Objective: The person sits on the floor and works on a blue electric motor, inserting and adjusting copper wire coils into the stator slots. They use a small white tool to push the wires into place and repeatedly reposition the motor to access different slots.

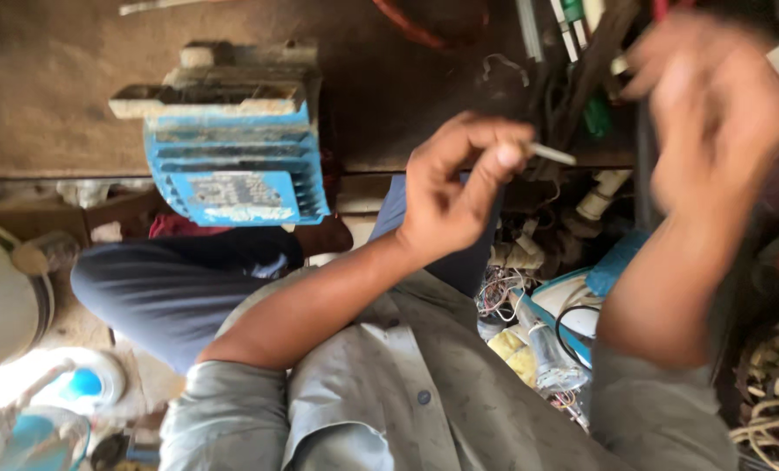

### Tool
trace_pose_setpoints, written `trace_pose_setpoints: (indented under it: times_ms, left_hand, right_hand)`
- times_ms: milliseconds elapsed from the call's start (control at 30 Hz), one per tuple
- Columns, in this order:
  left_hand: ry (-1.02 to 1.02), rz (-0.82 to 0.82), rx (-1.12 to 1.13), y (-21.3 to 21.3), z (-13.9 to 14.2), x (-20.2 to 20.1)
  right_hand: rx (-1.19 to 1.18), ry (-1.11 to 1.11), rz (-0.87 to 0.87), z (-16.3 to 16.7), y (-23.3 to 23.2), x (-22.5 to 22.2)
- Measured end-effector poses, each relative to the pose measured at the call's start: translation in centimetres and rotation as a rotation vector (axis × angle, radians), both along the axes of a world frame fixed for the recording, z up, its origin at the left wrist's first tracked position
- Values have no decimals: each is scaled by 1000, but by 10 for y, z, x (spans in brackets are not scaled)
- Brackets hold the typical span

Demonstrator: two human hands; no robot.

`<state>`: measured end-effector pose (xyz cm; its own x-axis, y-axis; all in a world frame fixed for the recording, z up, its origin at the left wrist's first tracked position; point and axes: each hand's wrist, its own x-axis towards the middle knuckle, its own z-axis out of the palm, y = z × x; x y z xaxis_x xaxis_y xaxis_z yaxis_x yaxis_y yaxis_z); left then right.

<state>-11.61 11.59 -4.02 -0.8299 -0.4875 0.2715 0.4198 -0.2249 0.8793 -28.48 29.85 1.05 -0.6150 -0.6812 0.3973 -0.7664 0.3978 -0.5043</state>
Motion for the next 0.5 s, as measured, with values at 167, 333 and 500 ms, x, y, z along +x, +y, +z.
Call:
trace_pose_setpoints:
  times_ms: [167,333,500]
  left_hand:
    - [89,-43,-334,-30,-3,37]
    - [-2,-112,-311,-36,-9,57]
    - [-217,-128,-557,-60,-9,111]
  right_hand:
    - [-345,-867,294,-31,-8,90]
    - [-391,-839,289,-48,-17,100]
    - [-330,-825,142,-40,-55,103]
